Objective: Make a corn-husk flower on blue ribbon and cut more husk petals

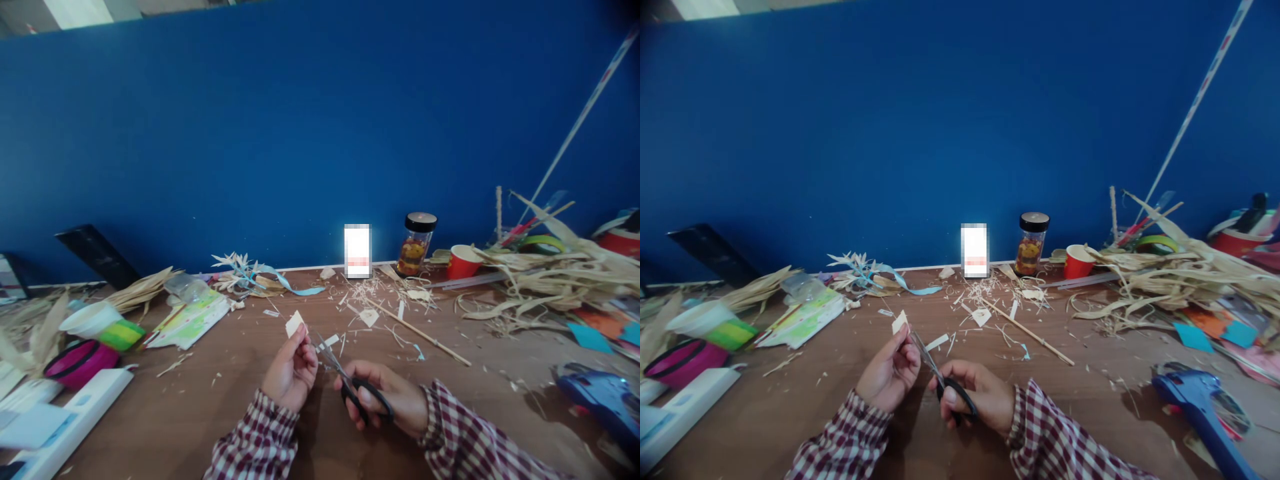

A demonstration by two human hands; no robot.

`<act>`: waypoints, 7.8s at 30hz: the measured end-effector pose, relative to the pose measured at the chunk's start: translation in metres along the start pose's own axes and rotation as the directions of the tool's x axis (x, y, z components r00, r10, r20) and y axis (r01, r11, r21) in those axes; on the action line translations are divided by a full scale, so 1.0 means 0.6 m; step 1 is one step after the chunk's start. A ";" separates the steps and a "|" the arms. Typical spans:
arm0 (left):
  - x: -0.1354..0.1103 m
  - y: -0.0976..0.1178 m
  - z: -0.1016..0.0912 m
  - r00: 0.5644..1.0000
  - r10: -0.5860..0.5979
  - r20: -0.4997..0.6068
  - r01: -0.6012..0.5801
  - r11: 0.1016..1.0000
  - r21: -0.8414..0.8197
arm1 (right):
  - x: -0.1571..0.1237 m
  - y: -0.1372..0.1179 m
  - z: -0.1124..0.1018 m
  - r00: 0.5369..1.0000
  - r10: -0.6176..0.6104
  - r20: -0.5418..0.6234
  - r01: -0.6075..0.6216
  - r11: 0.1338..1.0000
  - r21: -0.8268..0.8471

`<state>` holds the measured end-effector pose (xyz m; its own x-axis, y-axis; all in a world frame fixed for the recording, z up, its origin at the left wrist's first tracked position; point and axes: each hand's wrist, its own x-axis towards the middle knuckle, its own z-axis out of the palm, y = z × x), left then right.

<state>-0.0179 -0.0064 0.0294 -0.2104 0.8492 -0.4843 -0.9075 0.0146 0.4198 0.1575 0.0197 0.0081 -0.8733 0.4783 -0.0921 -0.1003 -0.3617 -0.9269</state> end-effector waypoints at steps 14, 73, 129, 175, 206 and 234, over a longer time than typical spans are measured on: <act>0.000 -0.001 0.000 1.000 0.014 -0.003 -0.014 1.000 0.016 | -0.001 -0.001 0.000 1.000 -0.001 0.005 0.001 1.000 -0.027; 0.007 -0.016 -0.011 0.998 0.055 0.027 -0.058 0.991 0.120 | -0.002 0.011 -0.001 1.000 -0.004 0.007 0.003 0.998 0.069; -0.007 0.010 0.008 0.983 0.182 0.031 -0.185 0.970 0.158 | -0.032 -0.067 -0.011 0.980 0.003 -0.201 -0.201 0.034 -0.979; -0.012 -0.066 -0.021 0.946 0.184 0.269 -0.325 0.484 0.813 | -0.005 -0.034 -0.015 0.839 -0.441 -0.319 -0.013 0.570 -0.822; -0.002 -0.045 -0.016 0.964 0.248 0.099 -0.254 0.739 0.624 | -0.078 -0.101 -0.213 0.485 -0.586 -0.649 -0.724 0.147 -0.674; -0.023 -0.045 -0.015 0.937 -0.171 0.305 -0.155 0.578 0.801 | -0.011 -0.044 -0.037 0.924 -0.358 -0.131 0.226 0.791 -0.569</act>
<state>0.0059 -0.0231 0.0177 0.0685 0.9541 -0.2916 -0.2007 0.2995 0.9328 0.1766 0.0439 0.0250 -0.7088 0.6767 0.1993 -0.0055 0.2771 -0.9608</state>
